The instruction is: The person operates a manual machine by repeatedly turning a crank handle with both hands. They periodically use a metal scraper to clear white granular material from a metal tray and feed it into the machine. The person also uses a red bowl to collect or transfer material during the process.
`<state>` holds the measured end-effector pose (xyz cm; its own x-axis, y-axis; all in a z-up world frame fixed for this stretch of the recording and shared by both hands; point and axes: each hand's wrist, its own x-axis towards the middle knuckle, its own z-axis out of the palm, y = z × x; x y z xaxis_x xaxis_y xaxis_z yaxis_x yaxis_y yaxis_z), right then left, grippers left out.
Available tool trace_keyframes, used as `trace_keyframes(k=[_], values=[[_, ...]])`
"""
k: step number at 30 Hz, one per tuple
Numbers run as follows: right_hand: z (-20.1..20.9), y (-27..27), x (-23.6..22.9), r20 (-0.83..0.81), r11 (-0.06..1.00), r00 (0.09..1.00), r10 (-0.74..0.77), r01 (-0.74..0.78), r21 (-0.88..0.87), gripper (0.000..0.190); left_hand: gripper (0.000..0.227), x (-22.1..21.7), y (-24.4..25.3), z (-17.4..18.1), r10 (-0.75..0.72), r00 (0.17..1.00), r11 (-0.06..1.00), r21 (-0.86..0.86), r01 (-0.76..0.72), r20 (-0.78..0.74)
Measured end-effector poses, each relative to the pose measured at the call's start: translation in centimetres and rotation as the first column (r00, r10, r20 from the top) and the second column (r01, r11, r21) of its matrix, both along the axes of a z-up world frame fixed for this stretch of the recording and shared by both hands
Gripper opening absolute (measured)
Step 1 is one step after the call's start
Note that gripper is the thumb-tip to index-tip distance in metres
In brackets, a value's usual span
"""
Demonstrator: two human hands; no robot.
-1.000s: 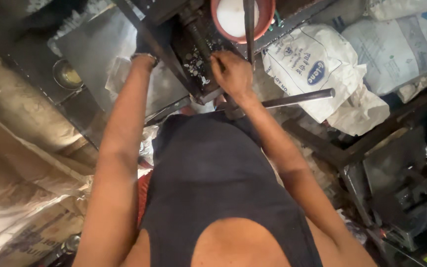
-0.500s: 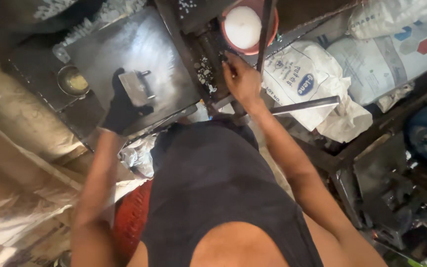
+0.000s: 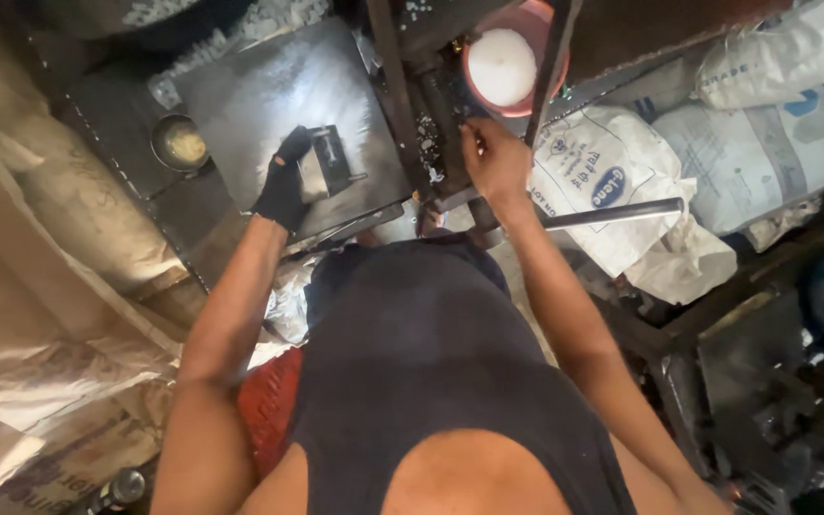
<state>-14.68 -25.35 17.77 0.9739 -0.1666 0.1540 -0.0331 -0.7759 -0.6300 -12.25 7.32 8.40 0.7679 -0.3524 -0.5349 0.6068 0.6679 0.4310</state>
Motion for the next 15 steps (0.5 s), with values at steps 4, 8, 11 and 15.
trace_keyframes(k=[4,8,11,15], values=[[0.0,-0.5,-0.2,0.052,1.0,0.998,0.018,-0.018,0.004,0.015,0.055,0.6,-0.6,6.2,-0.301,0.882,0.894,0.429,0.129,0.362],[-0.1,-1.1,0.1,0.101,0.996,0.991,0.088,-0.086,-0.028,0.017,0.089,1.4,-3.6,11.1,-0.874,0.459,-0.135,0.827,-0.546,0.16],[-0.4,-1.3,0.2,0.004,0.998,0.998,0.059,-0.059,-0.015,0.016,0.061,1.5,-6.4,11.1,-0.886,0.464,-0.252,0.861,-0.442,-0.021],[-0.7,-1.9,0.2,0.031,0.996,0.996,0.083,-0.082,-0.02,0.014,0.057,1.5,-6.9,9.7,-0.906,0.411,-0.176,0.79,-0.588,0.104]])
